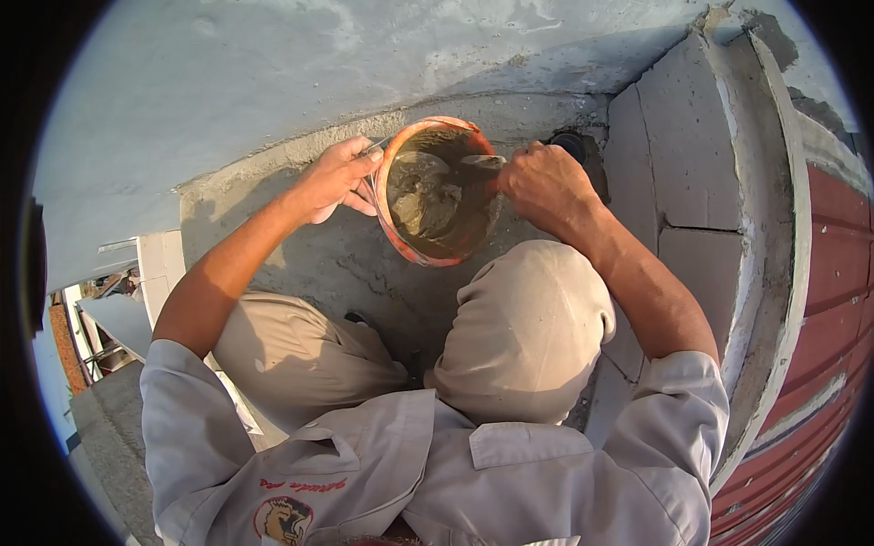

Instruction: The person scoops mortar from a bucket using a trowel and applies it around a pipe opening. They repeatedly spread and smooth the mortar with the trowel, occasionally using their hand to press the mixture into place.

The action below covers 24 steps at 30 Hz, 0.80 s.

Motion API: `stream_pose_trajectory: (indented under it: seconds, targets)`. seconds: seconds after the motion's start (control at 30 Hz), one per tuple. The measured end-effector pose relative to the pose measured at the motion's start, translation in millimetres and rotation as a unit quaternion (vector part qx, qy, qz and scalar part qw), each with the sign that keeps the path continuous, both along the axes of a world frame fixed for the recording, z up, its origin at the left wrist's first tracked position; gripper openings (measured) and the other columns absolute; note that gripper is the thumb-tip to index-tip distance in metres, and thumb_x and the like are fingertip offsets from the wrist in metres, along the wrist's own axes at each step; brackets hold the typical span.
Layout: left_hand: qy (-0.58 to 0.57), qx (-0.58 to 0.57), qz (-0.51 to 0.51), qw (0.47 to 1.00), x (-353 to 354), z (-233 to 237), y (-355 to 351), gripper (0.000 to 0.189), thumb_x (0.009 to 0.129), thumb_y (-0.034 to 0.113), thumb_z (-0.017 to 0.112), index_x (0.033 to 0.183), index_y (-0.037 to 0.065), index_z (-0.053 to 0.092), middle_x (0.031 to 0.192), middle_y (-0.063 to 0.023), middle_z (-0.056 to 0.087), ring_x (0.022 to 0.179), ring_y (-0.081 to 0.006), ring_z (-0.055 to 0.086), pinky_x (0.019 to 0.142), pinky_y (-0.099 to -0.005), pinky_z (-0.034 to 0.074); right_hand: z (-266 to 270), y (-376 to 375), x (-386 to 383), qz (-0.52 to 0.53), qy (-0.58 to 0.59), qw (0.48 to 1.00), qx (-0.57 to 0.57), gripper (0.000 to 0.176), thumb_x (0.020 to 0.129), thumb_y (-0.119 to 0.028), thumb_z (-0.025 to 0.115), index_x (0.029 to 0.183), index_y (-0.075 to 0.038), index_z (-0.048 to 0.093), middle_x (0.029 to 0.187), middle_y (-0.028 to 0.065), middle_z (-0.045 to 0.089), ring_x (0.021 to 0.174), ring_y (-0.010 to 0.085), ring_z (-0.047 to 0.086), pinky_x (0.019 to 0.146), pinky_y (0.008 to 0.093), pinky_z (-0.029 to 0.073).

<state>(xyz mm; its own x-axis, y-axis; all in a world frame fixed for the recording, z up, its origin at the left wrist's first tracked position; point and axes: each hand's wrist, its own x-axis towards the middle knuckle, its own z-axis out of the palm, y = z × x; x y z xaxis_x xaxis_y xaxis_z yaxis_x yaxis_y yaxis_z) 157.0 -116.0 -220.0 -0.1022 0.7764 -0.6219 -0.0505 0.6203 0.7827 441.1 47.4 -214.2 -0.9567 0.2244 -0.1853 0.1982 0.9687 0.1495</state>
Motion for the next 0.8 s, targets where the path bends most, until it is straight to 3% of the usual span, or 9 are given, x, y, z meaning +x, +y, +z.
stream_pose_trajectory:
  seconds: [0.13,0.17,0.23,0.33,0.47,0.53,0.57,0.67,0.8]
  targets:
    - [-0.007,-0.008,0.004,1.000,-2.3,-2.4,-0.3,0.033,0.109,0.034,0.049,0.119,0.003,0.051,0.109,-0.0133,0.065,0.083,-0.0217,0.072,0.074,-0.0420,0.063,17.9,0.1,4.4,-0.012,-0.071,0.988,-0.135,0.007,0.078,-0.009,0.068,0.079,-0.005,0.074,0.076,0.0168,0.073,0.080,0.0288,0.075,0.071,0.0420,0.060]
    - [-0.007,-0.013,0.005,1.000,-2.9,-4.2,-0.1,0.033,0.109,0.034,0.049,0.120,0.003,0.052,0.108,-0.0133,0.065,0.083,-0.0219,0.072,0.074,-0.0422,0.063,17.4,-0.5,6.8,-0.047,-0.069,0.977,-0.198,0.012,0.077,-0.010,0.072,0.087,-0.004,0.075,0.081,0.0173,0.074,0.081,0.0295,0.074,0.073,0.0424,0.059]
    - [-0.005,-0.020,0.007,1.000,-4.3,-6.6,1.2,0.033,0.110,0.034,0.048,0.120,0.003,0.052,0.107,-0.0133,0.065,0.084,-0.0224,0.072,0.074,-0.0426,0.063,15.6,0.1,11.4,-0.118,-0.061,0.938,-0.319,0.029,0.074,-0.011,0.081,0.101,-0.002,0.077,0.090,0.0181,0.075,0.083,0.0307,0.073,0.077,0.0432,0.058]
    - [-0.017,-0.020,0.032,0.999,-3.4,-3.9,-1.6,0.032,0.110,0.033,0.047,0.121,0.003,0.052,0.105,-0.0132,0.066,0.084,-0.0228,0.072,0.075,-0.0433,0.063,-22.4,14.4,32.0,-0.157,-0.015,0.873,-0.461,0.039,0.072,-0.014,0.085,0.108,0.000,0.076,0.090,0.0162,0.076,0.079,0.0271,0.072,0.076,0.0393,0.057]
    - [-0.021,-0.034,0.047,0.998,-14.5,-13.1,-10.4,0.037,0.108,0.038,0.052,0.120,0.002,0.051,0.105,-0.0139,0.066,0.083,-0.0233,0.072,0.075,-0.0443,0.062,-43.8,3.7,54.1,-0.279,0.039,0.768,-0.576,0.035,0.072,-0.018,0.087,0.102,-0.002,0.077,0.083,0.0096,0.073,0.079,0.0172,0.068,0.071,0.0358,0.053]
    - [0.001,-0.052,0.060,0.997,-18.4,-13.7,-15.9,0.041,0.106,0.041,0.055,0.119,0.002,0.051,0.105,-0.0148,0.066,0.082,-0.0236,0.072,0.074,-0.0446,0.062,-36.1,-9.9,61.1,-0.355,0.060,0.696,-0.621,0.037,0.072,-0.019,0.089,0.100,0.000,0.077,0.082,0.0054,0.072,0.080,0.0129,0.065,0.071,0.0332,0.052]
    - [0.013,-0.061,0.068,0.996,-22.6,-15.8,-19.7,0.049,0.102,0.047,0.059,0.119,0.002,0.050,0.107,-0.0163,0.066,0.082,-0.0246,0.072,0.073,-0.0447,0.062,-39.7,-17.2,69.6,-0.373,0.103,0.685,-0.618,0.038,0.073,-0.021,0.090,0.100,0.002,0.076,0.085,0.0027,0.070,0.082,0.0099,0.061,0.073,0.0312,0.051]
    - [0.037,-0.095,0.090,0.991,-38.9,-26.0,-30.6,0.056,0.101,0.051,0.060,0.122,0.002,0.046,0.109,-0.0190,0.066,0.083,-0.0270,0.072,0.073,-0.0469,0.061,-67.6,-30.2,98.7,-0.408,0.202,0.564,-0.689,0.037,0.074,-0.019,0.090,0.101,0.001,0.076,0.090,0.0018,0.070,0.083,0.0097,0.060,0.075,0.0302,0.051]
    - [0.072,-0.132,0.103,0.983,-57.7,-40.5,-40.9,0.062,0.100,0.052,0.060,0.128,-0.001,0.041,0.111,-0.0213,0.066,0.088,-0.0313,0.073,0.078,-0.0531,0.060,-63.4,-54.1,129.4,-0.463,0.290,0.578,-0.606,0.035,0.081,-0.016,0.086,0.107,0.002,0.070,0.092,0.0032,0.069,0.086,0.0117,0.060,0.080,0.0324,0.052]
